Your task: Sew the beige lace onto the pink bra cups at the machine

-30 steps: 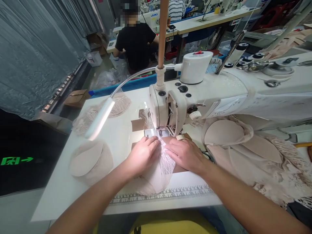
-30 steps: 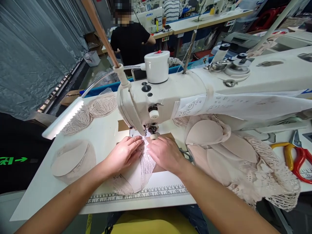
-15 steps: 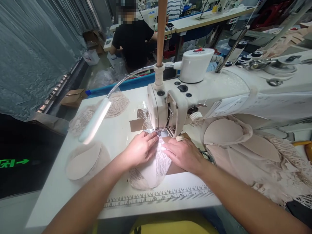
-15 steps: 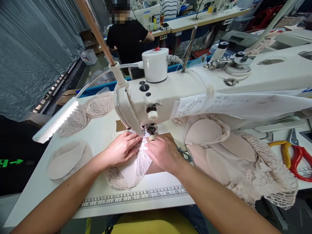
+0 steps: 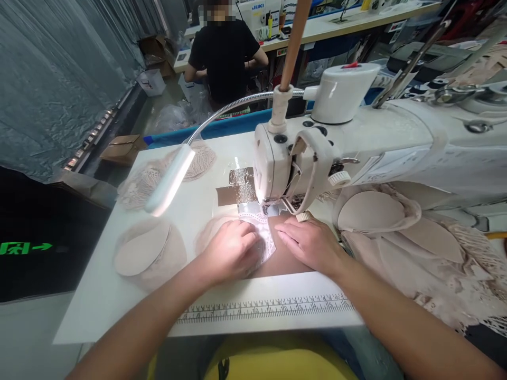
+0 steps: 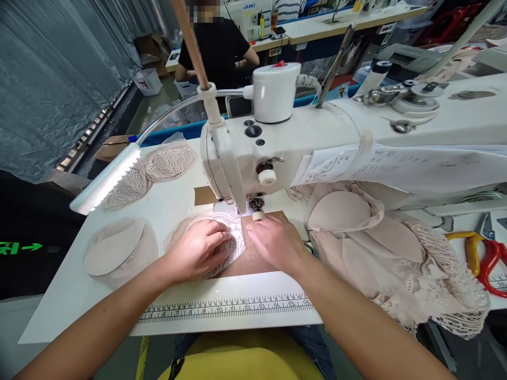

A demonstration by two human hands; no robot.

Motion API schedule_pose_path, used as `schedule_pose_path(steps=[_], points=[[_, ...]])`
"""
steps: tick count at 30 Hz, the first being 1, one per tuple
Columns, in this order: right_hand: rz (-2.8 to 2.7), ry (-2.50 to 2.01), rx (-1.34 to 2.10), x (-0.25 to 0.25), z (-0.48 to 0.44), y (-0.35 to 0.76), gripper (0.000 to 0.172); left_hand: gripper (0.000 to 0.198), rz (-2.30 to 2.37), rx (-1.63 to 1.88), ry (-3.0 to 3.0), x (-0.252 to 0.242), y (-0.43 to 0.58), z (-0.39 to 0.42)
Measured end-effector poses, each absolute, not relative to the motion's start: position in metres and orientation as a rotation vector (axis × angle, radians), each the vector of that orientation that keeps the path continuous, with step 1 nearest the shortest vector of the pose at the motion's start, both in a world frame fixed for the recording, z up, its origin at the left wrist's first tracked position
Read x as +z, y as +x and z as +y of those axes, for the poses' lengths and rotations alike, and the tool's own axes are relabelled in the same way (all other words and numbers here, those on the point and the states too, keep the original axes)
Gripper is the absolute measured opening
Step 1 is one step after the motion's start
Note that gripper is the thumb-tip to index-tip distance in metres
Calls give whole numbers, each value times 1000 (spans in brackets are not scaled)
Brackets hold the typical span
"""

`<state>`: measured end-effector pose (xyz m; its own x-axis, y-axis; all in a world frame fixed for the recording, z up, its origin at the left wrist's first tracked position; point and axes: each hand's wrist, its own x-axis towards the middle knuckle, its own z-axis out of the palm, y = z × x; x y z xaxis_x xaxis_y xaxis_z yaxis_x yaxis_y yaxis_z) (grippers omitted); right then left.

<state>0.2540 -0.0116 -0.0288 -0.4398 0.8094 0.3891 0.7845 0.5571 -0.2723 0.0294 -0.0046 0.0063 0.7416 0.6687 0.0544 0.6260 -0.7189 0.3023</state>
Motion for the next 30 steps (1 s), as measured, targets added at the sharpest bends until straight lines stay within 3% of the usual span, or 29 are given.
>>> schedule_pose_path(steps=[10,16,30], points=[[-2396,-1282,329,-15,-13,255,25,10,1015,416,2455,1,25,-7],[-2725,-1099,419,2,-24,254,25,10,976,416,2428,0,20,-7],[-2740,-1025,397,-10,-42,259,28,31,811,250,2880,-14,24,-16]])
